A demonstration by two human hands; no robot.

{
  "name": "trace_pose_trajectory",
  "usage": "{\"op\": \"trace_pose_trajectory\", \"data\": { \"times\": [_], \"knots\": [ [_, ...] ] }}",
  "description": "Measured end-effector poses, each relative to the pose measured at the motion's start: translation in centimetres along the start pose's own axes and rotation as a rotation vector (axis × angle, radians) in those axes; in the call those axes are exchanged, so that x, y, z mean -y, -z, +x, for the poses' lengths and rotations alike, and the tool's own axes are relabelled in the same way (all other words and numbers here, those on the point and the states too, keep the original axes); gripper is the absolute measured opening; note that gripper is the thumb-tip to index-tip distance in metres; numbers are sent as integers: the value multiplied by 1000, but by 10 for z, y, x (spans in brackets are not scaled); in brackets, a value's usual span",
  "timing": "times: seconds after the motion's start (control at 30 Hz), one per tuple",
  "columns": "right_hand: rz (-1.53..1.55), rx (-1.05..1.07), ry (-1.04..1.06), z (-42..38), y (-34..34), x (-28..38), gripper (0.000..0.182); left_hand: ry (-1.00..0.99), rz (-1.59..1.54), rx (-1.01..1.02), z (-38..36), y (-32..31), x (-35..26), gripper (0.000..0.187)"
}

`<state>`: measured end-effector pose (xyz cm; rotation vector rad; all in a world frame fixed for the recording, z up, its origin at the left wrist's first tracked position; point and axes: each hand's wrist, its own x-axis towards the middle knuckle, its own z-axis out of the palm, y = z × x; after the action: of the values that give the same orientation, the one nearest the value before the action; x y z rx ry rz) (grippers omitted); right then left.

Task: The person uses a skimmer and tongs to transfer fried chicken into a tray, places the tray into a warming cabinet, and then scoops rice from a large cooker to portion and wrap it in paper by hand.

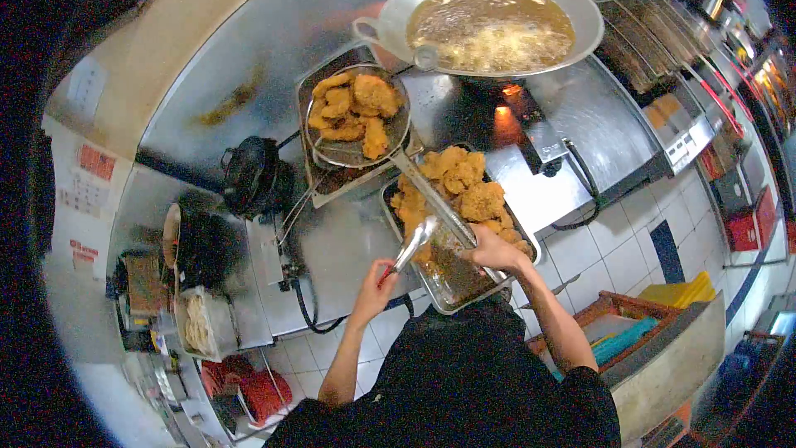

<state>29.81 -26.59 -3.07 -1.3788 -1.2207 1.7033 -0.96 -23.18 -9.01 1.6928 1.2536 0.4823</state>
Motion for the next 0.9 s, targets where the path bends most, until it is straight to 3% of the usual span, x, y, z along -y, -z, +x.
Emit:
{"op": "trace_pose_trajectory", "data": {
  "times": [0.13, 0.27, 0.3, 0.4, 0.53, 0.6, 0.7, 0.73, 0.77, 0.8, 0.87, 0.9],
  "knots": [
    [8, -16, -30, 10, 0, -18, 46, -91, 458, -80, 31, -20, 1, 25],
    [0, -39, -13, 7, -4, -7, 44, -113, 515, -233, 18, -8, -13, 21],
    [-51, -71, 117, 9, -4, -12, 36, -106, 508, -271, 12, -2, -24, 19],
    [-15, -82, 63, 8, -5, -14, 20, -56, 421, -387, 5, 22, -40, 19],
    [1, -44, 11, 9, -4, -16, 31, -32, 323, -488, 46, 69, -75, 22],
    [-26, -50, 10, 10, -4, -17, 32, -135, 433, -512, 86, 93, -69, 28],
    [-100, -86, 44, 12, -3, -25, 37, -154, 561, -452, 153, 121, -46, 35],
    [-145, -109, 76, 11, -3, -21, 40, 47, 330, -230, 168, 128, -56, 37],
    [-117, -91, -89, 7, -2, -15, 45, 243, 101, -2, 176, 132, -62, 40],
    [-112, -100, -85, 13, 1, -29, 45, 236, 108, 4, 183, 132, -58, 40],
    [-295, -135, 174, 32, 8, -69, 44, 337, -227, 140, 204, 130, -46, 38],
    [-253, -138, 175, 28, 5, -61, 42, 350, -309, 118, 209, 123, -47, 32]
  ]
}}
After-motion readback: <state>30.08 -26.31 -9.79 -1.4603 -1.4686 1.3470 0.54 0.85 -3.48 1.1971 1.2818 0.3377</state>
